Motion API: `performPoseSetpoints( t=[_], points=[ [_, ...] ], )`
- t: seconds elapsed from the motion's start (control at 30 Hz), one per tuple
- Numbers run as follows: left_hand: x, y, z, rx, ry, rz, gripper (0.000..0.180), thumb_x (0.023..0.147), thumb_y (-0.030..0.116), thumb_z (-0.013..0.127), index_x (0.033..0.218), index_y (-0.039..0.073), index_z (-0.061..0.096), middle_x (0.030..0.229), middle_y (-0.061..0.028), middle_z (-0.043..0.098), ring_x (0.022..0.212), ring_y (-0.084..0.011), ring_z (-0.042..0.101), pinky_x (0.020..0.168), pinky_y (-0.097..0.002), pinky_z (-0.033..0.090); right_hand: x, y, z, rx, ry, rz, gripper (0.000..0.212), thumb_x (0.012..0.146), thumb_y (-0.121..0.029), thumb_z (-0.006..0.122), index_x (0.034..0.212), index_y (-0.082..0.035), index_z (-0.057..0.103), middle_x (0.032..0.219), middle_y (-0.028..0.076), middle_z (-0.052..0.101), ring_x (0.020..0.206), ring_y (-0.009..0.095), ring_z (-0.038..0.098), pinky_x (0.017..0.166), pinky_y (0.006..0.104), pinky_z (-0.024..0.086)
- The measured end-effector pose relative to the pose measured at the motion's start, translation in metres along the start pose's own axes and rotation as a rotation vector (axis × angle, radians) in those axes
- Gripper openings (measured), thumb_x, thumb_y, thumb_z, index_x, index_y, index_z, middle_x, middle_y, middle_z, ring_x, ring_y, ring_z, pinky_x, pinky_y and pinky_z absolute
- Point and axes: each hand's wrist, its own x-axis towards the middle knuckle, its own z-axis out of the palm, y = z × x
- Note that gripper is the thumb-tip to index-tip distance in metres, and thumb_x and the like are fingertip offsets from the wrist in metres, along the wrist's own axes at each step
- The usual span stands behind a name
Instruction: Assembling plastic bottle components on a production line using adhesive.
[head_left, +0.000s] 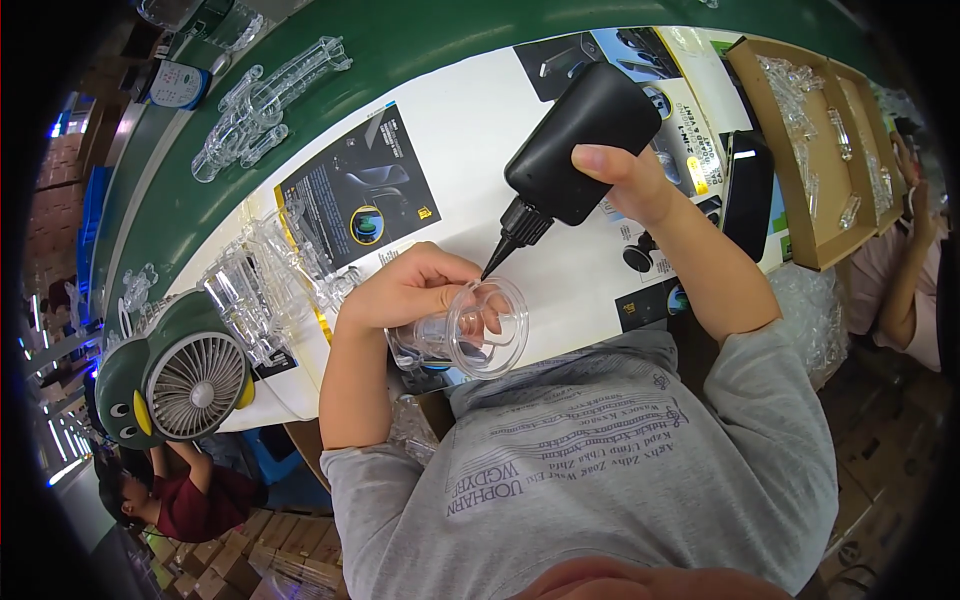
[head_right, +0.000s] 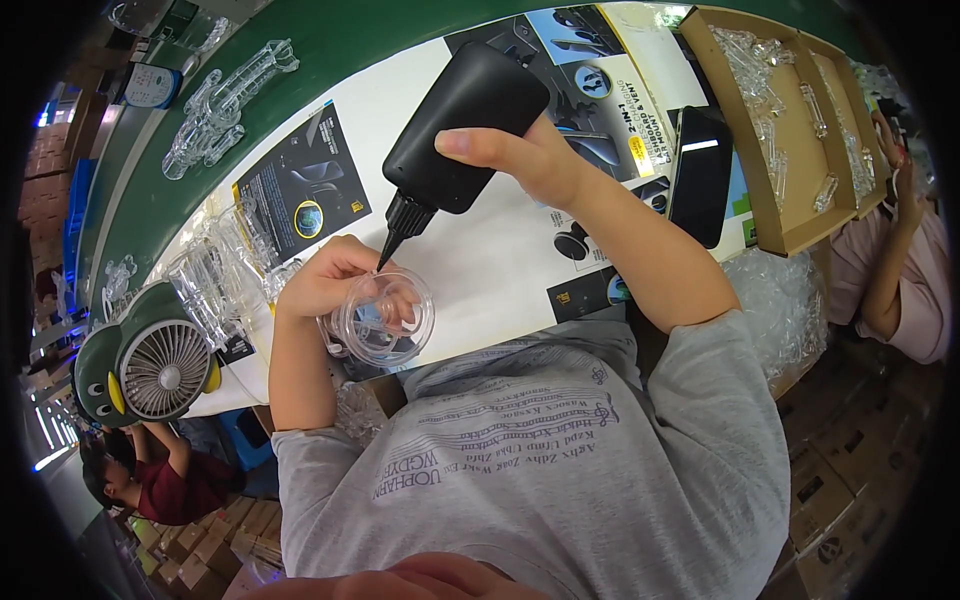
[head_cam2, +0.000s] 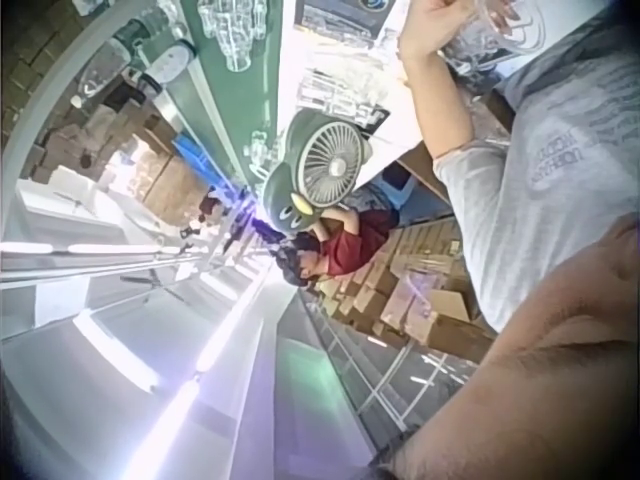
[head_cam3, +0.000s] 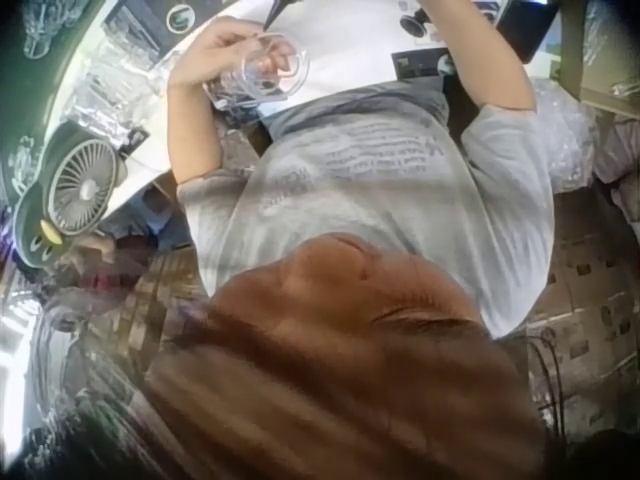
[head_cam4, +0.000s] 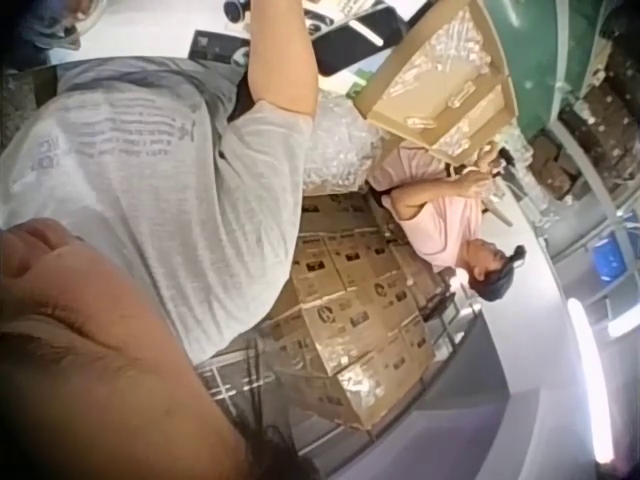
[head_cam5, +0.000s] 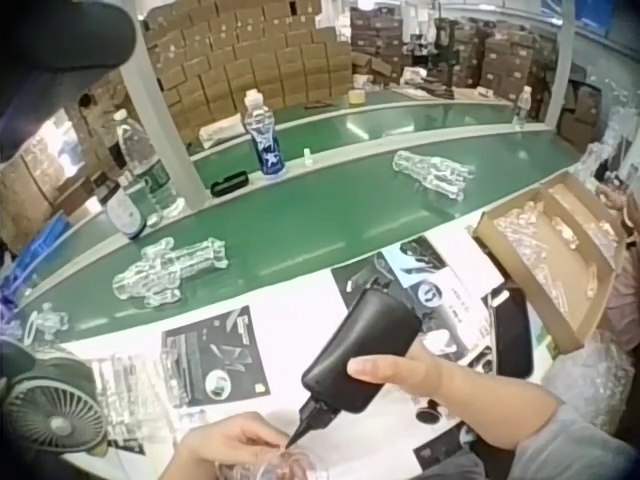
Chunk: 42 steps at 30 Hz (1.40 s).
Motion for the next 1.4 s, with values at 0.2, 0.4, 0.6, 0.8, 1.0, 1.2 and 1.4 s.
performPoseSetpoints(
  t=[0.2,0.4,0.6,0.8,1.0,1.2,1.4],
  points=[
    [0.001,-0.001,0.004,-0.036,0.041,-0.006,0.037,0.084,0.026,0.058,0.089,-0.011,0.059,0.079,-0.0209,0.062,0.066,-0.0216,0.063,0.058,-0.0309,0.052,0.002,0.0,0.004,0.042,0.014,0.014,0.033,0.072,-0.018,0.058,0.1,-0.003,0.05,0.091,0.008,0.059,0.082,0.016,0.06,0.073,0.0293,0.049],
    [0.002,0.002,0.003,-0.006,0.041,0.004,0.038,0.084,0.026,0.059,0.091,-0.011,0.059,0.078,-0.0194,0.063,0.063,-0.0216,0.063,0.056,-0.0303,0.052,0.003,0.001,0.008,0.274,0.103,0.07,0.032,0.078,-0.024,0.057,0.103,-0.005,0.051,0.093,0.007,0.058,0.085,0.016,0.059,0.076,0.0291,0.048],
    [0.001,0.005,0.004,-0.028,0.091,0.05,0.043,0.083,0.031,0.059,0.092,-0.01,0.059,0.076,-0.017,0.063,0.061,-0.0192,0.062,0.056,-0.0285,0.051,0.018,0.012,0.0,0.097,0.406,-0.115,0.023,0.084,-0.028,0.054,0.087,-0.006,0.055,0.071,0.002,0.055,0.058,0.006,0.05,0.051,0.0211,0.036],
    [0.001,0.005,0.006,-0.056,0.075,0.053,0.035,0.086,0.025,0.056,0.097,-0.008,0.059,0.08,-0.0134,0.064,0.064,-0.0124,0.06,0.061,-0.0242,0.049,0.033,0.016,-0.003,-0.212,0.513,-0.244,0.022,0.085,-0.023,0.056,0.08,-0.002,0.057,0.062,0.003,0.056,0.048,0.007,0.046,0.047,0.0183,0.038],
    [0.003,-0.001,0.006,-0.045,0.081,0.077,0.037,0.087,0.028,0.054,0.098,-0.007,0.059,0.08,-0.0124,0.064,0.065,-0.0123,0.06,0.061,-0.024,0.049,0.04,0.024,-0.01,-0.489,0.479,-0.289,0.042,0.083,-0.02,0.059,0.124,-0.016,0.048,0.088,0.006,0.061,0.068,0.011,0.056,0.058,0.0219,0.044],
    [0.002,0.0,0.006,-0.064,0.157,0.127,0.04,0.087,0.032,0.053,0.099,-0.006,0.059,0.081,-0.0124,0.064,0.067,-0.013,0.06,0.063,-0.0244,0.05,0.033,0.025,-0.003,-1.346,0.305,-0.415,0.059,0.067,0.003,0.058,0.119,-0.025,0.054,0.105,0.007,0.053,0.101,0.025,0.048,0.089,0.033,0.039],
    [0.007,-0.002,0.006,-0.07,0.327,0.234,0.04,0.087,0.033,0.053,0.098,-0.005,0.058,0.081,-0.0109,0.063,0.069,-0.0148,0.06,0.062,-0.0259,0.05,0.036,0.024,-0.007,-1.312,0.334,-0.471,0.058,0.065,0.014,0.045,0.113,-0.018,0.057,0.108,0.009,0.051,0.104,0.028,0.046,0.091,0.0362,0.037]
  ],
)
